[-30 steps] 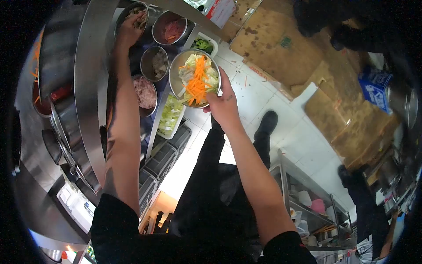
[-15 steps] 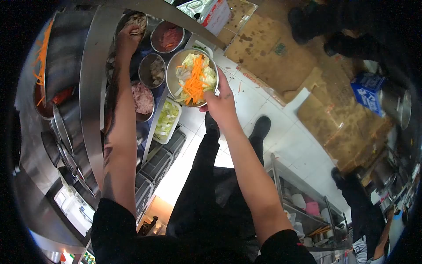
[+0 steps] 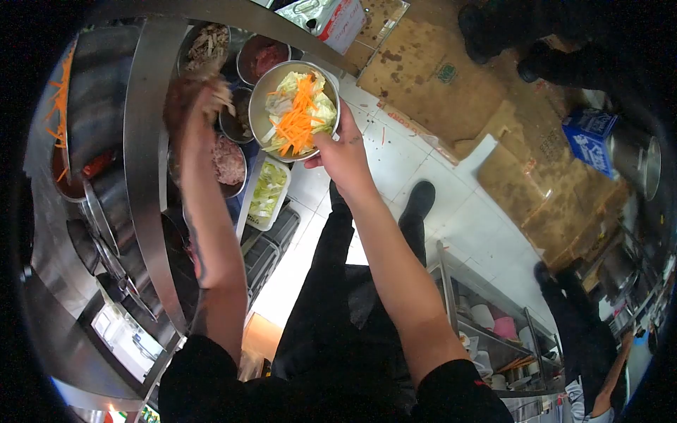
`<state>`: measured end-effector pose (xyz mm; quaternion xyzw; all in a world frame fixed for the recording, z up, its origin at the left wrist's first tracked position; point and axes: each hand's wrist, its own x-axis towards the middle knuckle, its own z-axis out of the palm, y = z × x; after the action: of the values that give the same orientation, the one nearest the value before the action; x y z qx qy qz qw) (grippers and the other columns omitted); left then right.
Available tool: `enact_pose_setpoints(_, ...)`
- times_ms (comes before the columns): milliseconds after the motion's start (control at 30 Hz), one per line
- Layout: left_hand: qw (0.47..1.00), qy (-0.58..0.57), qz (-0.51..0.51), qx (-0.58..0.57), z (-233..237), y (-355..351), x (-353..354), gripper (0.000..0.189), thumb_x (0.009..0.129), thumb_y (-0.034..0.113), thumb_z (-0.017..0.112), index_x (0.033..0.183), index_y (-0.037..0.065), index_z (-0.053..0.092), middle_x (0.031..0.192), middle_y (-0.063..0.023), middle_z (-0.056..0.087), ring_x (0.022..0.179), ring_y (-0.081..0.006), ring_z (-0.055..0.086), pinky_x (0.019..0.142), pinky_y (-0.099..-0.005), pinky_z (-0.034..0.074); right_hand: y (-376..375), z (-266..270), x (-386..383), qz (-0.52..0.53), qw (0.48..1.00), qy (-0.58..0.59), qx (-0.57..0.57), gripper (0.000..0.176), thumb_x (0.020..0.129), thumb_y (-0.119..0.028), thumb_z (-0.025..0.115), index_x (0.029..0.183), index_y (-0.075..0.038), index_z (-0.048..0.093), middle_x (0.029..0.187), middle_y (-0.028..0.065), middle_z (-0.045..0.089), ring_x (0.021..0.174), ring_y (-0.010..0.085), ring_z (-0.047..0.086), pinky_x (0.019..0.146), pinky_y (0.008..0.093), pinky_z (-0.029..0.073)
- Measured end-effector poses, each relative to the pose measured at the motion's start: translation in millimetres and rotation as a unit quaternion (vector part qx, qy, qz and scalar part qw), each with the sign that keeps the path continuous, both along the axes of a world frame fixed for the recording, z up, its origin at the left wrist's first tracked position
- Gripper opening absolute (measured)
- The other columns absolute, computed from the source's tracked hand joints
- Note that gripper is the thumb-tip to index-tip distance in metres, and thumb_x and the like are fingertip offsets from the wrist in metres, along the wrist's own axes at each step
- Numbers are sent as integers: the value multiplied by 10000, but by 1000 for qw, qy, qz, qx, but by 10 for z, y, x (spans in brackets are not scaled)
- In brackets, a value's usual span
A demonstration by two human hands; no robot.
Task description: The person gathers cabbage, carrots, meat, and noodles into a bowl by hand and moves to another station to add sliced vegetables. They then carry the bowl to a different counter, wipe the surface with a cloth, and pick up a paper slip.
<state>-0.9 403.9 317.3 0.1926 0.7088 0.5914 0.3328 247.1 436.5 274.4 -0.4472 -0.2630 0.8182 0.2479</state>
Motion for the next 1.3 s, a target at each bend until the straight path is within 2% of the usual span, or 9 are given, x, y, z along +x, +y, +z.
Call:
enact_pose_setpoints(133, 878, 415, -238, -8, -23, -38, 802, 340, 843, 41, 698, 1181, 79, 685, 1130, -132, 671, 1030, -249, 669, 866, -304, 538, -26, 100, 22, 6, 1000, 8, -7, 748, 847, 19, 528, 1542, -79, 270, 1294, 156, 570, 841, 228, 710, 547, 299, 612)
enact_pose_setpoints(500, 904, 385, -170, -78, 125, -676, 837, 231, 867, -68, 609, 1029, 57, 718, 1154, -117, 689, 1045, -216, 660, 851, -317, 543, -231, 27, 222, 51, 999, -6, -7, 734, 863, 3, 552, 1544, -117, 304, 1311, 117, 569, 918, 190, 691, 591, 303, 604)
enact_pose_setpoints(633, 835, 493, -14, -245, -169, -859, -377, 264, 948, 235, 606, 1107, 37, 680, 1097, -178, 673, 1064, -352, 638, 944, -424, 486, -300, -59, 227, 72, 997, -3, -8, 730, 865, 15, 552, 1541, -107, 304, 1316, 122, 566, 910, 190, 691, 588, 298, 605)
enact_pose_setpoints(767, 888, 352, -105, -276, -516, -740, -938, 364, 959, 310, 597, 1138, 0, 656, 1105, -229, 659, 1082, -419, 611, 942, -474, 471, -418, -130, 192, 79, 997, -21, 16, 713, 866, 36, 521, 1534, -99, 310, 1275, 129, 592, 875, 203, 699, 588, 305, 617)
enact_pose_setpoints(833, 721, 633, -164, -229, -740, -696, -984, 363, 977, 333, 581, 1113, 6, 663, 1075, -211, 676, 1042, -404, 634, 900, -497, 468, -502, -160, 172, 78, 996, -32, 22, 691, 869, 41, 498, 1523, -97, 323, 1231, 132, 621, 855, 213, 709, 594, 317, 629)
enact_pose_setpoints(967, 722, 645, -114, -223, -953, -688, -996, 403, 981, 365, 576, 1090, -13, 661, 1050, -230, 678, 990, -420, 639, 852, -499, 468, -574, -175, 151, 77, 996, -32, 12, 703, 876, 50, 495, 1536, -104, 309, 1239, 131, 618, 857, 206, 710, 581, 304, 627)
enact_pose_setpoints(1067, 839, 498, -77, -205, -824, -658, -941, 416, 986, 366, 560, 1073, -28, 661, 1032, -241, 682, 981, -411, 643, 852, -489, 473, -581, -132, 153, 82, 995, -38, 29, 707, 875, 52, 493, 1539, -106, 307, 1237, 127, 620, 855, 205, 711, 579, 301, 626)
enact_pose_setpoints(1233, 923, 304, 203, -122, -674, -694, -923, 392, 1018, 371, 530, 1062, 6, 663, 986, -208, 685, 957, -320, 668, 809, -411, 510, -595, -127, 156, 78, 995, -39, 38, 706, 872, 52, 490, 1536, -108, 314, 1232, 120, 626, 867, 204, 711, 579, 302, 626)
enact_pose_setpoints(1300, 919, 361, 101, -120, -491, -777, -549, 376, 1028, 359, 523, 1075, 13, 662, 944, -176, 673, 880, -274, 660, 759, -371, 512, -580, -89, 154, 71, 997, -6, 9, 736, 870, 33, 530, 1549, -111, 286, 1303, 148, 567, 870, 198, 697, 557, 281, 604)
